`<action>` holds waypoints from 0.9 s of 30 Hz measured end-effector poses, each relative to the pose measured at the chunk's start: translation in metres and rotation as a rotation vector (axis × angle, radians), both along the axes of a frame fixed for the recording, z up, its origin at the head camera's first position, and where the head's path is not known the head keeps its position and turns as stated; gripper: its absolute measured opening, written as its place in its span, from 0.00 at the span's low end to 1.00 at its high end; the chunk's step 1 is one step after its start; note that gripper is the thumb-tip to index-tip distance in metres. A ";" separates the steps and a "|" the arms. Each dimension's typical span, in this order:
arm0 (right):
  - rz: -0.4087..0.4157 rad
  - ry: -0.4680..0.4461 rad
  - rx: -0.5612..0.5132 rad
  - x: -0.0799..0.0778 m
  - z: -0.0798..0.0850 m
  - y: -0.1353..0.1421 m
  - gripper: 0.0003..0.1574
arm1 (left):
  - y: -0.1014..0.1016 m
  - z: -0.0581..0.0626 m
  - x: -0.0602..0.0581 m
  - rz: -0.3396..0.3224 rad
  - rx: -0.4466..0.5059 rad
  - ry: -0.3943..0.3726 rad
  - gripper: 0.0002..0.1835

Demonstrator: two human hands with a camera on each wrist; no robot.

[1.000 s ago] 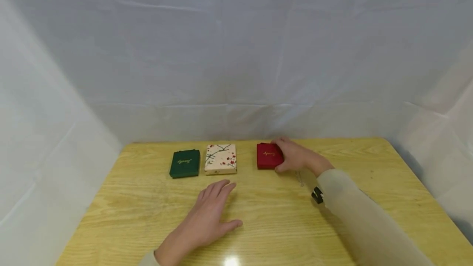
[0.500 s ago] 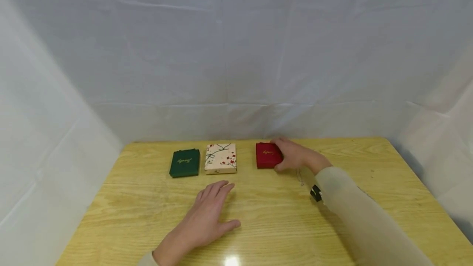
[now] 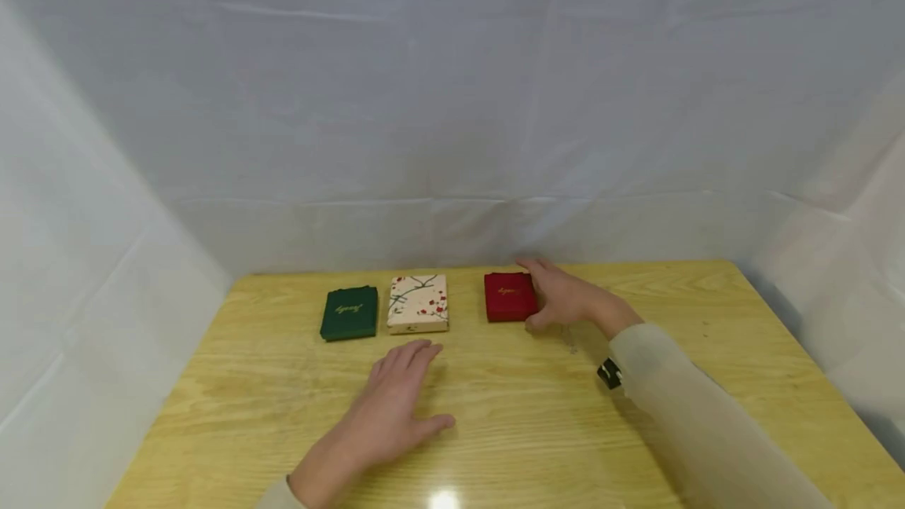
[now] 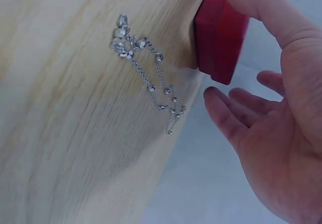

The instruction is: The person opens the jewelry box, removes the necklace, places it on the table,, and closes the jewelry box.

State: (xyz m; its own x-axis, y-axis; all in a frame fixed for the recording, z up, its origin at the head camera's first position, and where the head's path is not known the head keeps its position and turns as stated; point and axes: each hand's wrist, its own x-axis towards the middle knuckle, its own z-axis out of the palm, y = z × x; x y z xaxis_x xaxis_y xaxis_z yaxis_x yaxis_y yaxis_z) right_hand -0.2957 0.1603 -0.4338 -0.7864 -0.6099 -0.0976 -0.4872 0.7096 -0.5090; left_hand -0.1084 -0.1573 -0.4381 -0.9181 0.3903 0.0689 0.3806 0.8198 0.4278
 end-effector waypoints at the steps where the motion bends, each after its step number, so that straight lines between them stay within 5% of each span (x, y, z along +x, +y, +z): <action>1: -0.001 0.014 0.005 0.002 0.001 0.001 0.72 | -0.001 0.000 -0.001 0.002 -0.001 0.003 0.54; 11: -0.046 0.148 0.014 0.030 0.008 0.017 0.65 | -0.005 0.005 -0.015 0.020 0.020 0.041 0.55; 27: 0.052 0.375 0.028 0.102 0.021 0.021 0.54 | -0.023 0.012 -0.053 0.028 0.011 0.077 0.55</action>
State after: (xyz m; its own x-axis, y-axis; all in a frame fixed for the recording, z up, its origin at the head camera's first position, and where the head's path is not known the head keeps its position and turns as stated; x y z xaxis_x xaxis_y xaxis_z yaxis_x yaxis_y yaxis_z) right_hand -0.1934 0.1811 -0.4126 -0.7389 -0.6510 0.1740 -0.6716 0.6904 -0.2689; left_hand -0.1612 -0.1802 -0.4263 -0.9203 0.3637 0.1442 0.3901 0.8257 0.4074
